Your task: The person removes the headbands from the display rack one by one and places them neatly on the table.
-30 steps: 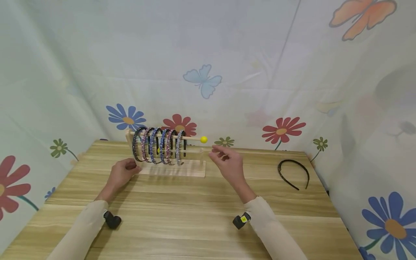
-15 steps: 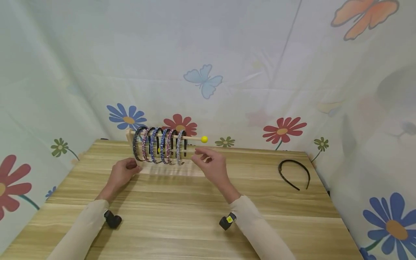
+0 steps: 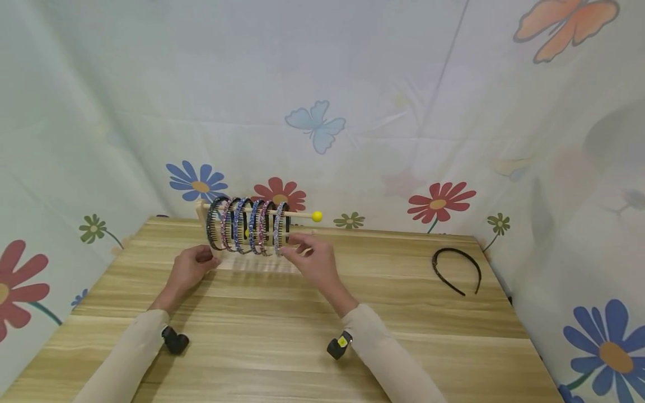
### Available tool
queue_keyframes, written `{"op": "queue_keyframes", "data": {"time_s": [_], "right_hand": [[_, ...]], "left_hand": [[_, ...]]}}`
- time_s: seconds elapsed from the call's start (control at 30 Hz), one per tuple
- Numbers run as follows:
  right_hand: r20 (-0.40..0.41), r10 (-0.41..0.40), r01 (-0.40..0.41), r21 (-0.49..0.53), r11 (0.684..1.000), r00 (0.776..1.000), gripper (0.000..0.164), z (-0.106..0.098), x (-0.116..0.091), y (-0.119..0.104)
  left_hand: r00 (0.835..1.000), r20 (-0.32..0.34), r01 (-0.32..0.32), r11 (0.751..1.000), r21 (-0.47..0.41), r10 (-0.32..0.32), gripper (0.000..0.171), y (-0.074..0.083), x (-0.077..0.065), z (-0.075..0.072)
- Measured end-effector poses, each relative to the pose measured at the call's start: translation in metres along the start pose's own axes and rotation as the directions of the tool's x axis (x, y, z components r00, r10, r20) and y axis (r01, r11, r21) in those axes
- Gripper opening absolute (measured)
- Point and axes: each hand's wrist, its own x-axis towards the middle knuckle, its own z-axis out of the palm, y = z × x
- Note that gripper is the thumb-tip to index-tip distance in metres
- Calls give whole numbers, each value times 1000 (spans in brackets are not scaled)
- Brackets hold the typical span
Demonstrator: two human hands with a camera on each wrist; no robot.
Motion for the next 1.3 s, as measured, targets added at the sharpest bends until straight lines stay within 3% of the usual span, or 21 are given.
{"op": "queue_keyframes", "data": {"time_s": [0.8, 1.3], "right_hand": [[74, 81, -78, -46, 996, 994, 33, 16, 2, -4], [94, 95, -89, -68, 994, 991, 22, 15, 4, -7]], "left_hand": [[1000, 7, 15, 1000, 4, -15, 37, -1, 0, 1], [999, 18, 32, 999, 12, -33, 39, -1, 2, 1]]}}
